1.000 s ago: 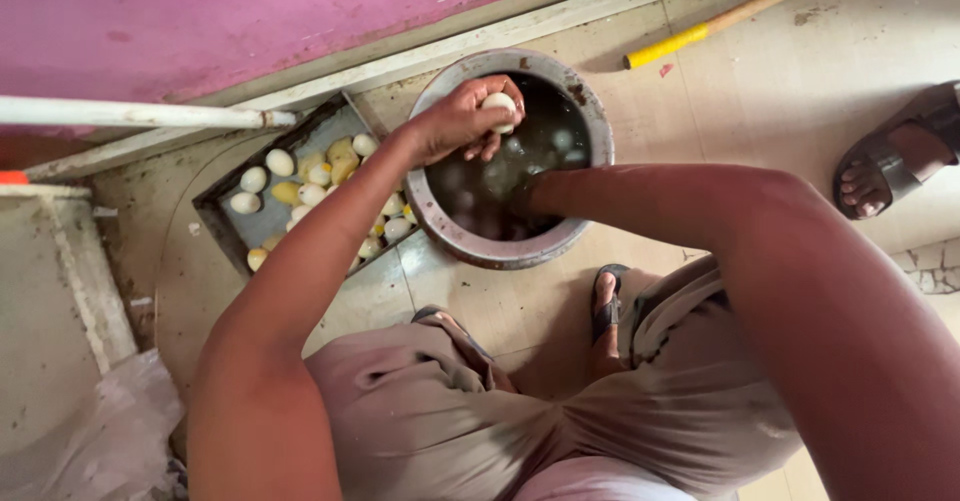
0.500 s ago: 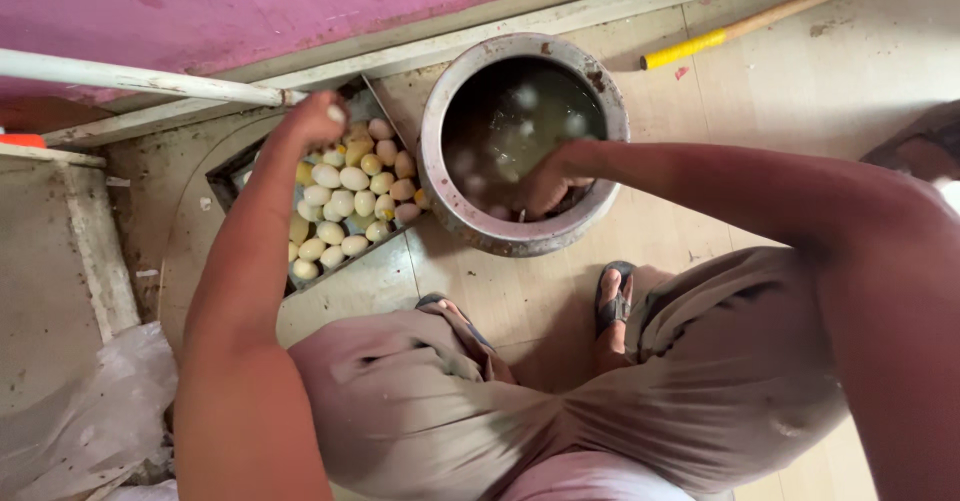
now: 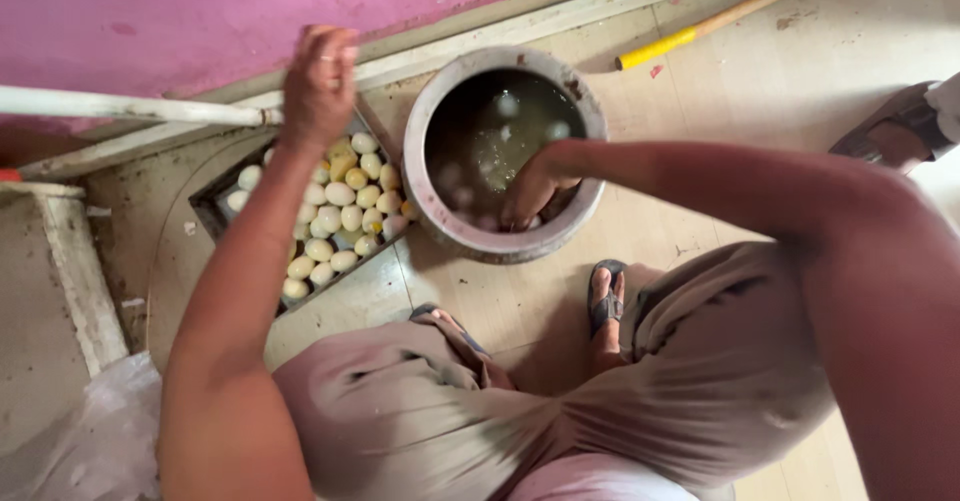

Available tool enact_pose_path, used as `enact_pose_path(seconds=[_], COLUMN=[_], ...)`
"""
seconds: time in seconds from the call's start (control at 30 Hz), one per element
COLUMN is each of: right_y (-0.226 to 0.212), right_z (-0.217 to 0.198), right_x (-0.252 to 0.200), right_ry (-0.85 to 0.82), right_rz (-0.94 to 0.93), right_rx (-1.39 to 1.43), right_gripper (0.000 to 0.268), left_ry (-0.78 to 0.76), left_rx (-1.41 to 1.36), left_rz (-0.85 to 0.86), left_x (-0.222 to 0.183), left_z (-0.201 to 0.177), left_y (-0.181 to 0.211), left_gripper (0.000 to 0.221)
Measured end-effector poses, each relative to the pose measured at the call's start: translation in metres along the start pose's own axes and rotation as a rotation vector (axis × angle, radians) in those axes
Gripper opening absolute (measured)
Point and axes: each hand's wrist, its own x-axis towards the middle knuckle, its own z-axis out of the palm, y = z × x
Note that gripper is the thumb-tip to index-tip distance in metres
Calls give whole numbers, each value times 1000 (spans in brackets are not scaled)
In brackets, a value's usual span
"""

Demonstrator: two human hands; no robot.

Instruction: The person peels boiled eggs by hand, cracking the shells against a metal pot and placing the peeled eggs onto a tray.

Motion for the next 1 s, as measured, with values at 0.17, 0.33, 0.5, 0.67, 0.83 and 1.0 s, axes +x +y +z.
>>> enact_pose_path(seconds=[0.17,0.33,0.5,0.67,0.83,1.0], right_y=[9,10,17,22,18,21], right_z=[-3,-8,-4,-8,8,18], right_x=[11,2,5,-12,-15,-28], right_ry=[267,352,257,1059,1374,1473], right_rz=[-44,-120,-138,-353,-745,-719], right_rx=[18,46,84,230,599,461], right_gripper=[44,48,53,47,35,31], left_ry=[-277,-168,-315,-77,-236,-244], left_rx=[-122,-204,-469,-515,-994,-1439], left_rz=[336,344,-83,-214,-612,-836], left_x=[33,18,0,-23,-34,-27], left_z=[40,59,75,122,129,110], left_y=[101,134,128,114,129,145], left_gripper=[13,17,19,26,28,35])
